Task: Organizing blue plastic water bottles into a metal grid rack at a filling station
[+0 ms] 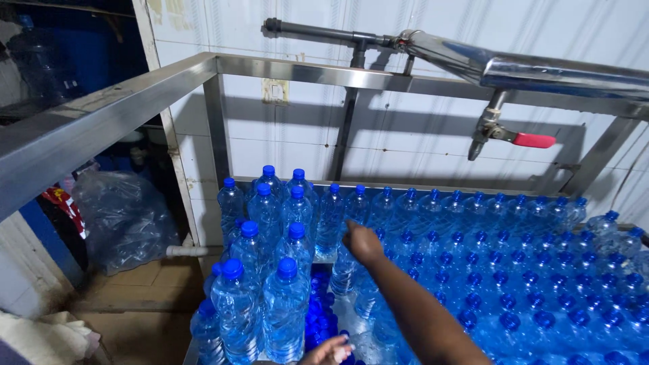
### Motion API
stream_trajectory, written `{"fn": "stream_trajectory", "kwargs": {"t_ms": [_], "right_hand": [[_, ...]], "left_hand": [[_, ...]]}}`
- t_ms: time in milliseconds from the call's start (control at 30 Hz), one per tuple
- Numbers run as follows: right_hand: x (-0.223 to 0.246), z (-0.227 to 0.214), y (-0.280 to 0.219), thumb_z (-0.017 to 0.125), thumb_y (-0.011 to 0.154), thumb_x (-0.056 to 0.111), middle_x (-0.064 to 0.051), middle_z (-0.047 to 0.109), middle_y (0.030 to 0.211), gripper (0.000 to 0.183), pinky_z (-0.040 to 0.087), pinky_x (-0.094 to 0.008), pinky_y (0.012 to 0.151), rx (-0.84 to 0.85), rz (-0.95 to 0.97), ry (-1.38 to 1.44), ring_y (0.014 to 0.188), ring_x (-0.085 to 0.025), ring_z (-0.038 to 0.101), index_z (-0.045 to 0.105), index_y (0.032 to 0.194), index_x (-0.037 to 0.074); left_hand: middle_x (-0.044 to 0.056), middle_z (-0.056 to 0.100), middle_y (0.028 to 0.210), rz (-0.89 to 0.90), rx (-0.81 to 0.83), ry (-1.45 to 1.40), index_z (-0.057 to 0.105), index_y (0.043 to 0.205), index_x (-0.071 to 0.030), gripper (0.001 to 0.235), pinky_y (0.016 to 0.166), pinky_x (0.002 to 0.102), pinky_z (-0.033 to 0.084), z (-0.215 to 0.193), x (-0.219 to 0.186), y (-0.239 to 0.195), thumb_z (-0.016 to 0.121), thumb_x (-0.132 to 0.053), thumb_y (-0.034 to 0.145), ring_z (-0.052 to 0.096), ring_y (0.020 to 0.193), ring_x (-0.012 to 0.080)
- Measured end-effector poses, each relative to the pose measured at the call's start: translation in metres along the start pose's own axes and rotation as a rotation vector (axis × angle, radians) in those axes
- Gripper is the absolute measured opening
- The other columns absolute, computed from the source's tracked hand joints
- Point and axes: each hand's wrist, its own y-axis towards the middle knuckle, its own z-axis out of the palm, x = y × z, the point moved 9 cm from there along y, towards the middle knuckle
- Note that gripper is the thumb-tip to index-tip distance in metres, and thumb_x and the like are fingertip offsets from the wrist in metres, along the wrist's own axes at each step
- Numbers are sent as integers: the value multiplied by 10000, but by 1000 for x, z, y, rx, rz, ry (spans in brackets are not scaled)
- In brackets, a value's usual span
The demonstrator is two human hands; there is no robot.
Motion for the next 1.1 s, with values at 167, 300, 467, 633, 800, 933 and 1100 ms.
{"fn": "stream_trajectory", "kwargs": {"t_ms": [167,300,467,633,800,933,1100], "right_hand": [[50,-165,-72,506,1111,358,-58,757,1088,233,526,-417,730,-43,-150,147,764,-217,694,608,1265,215],[85,-280,-203,559,1102,393,-34,845,1345,569,541,-458,1094,-232,-763,8,1319,-278,763,548,1628,178],[31,-295,-287,491,1144,413,-124,873,1257,516,610,-387,1050,-342,-821,235,1194,-253,838,691,1487,84],[-47,-262,-283,519,1023,494,-256,886,1306,674,621,-332,774,-219,-171,909,1097,-273,827,734,1509,82],[-12,-264,-316,627,993,537,-194,587,1599,949,656,-419,613,177,-321,1057,724,-311,762,190,1748,163],[-18,-257,-309,467,1131,488,-129,769,1493,570,615,-409,966,-245,-817,40,1281,-318,812,623,1547,131],[24,-218,-344,171,1201,536,-181,718,1037,732,543,-504,809,-592,-1511,-526,929,-375,680,657,906,74]], "left_hand": [[337,523,1716,-201,-512,-570,356,1731,-86,1057,1238,665,423,69,-100,-5,573,-718,912,531,1527,566],[368,513,1719,-115,-516,-821,351,1734,-176,1196,1092,765,478,146,-195,12,326,-927,804,541,1464,668],[233,789,1230,-121,-694,-672,766,1336,-125,852,699,519,473,162,-195,11,534,-806,881,708,1037,452],[163,771,1185,664,-839,-65,781,1196,23,278,1048,386,547,153,-262,-28,638,-184,1077,742,1139,279],[333,679,1297,143,-926,-313,640,1433,-37,489,603,668,554,173,-293,-73,527,-329,1058,706,1037,628],[217,748,1219,-109,-876,-520,723,1349,-228,493,572,602,477,105,-199,-86,602,-534,983,680,1014,500],[204,723,1563,550,-636,629,660,1501,40,948,1276,472,453,39,-170,-145,933,-533,796,665,1485,316]]}}
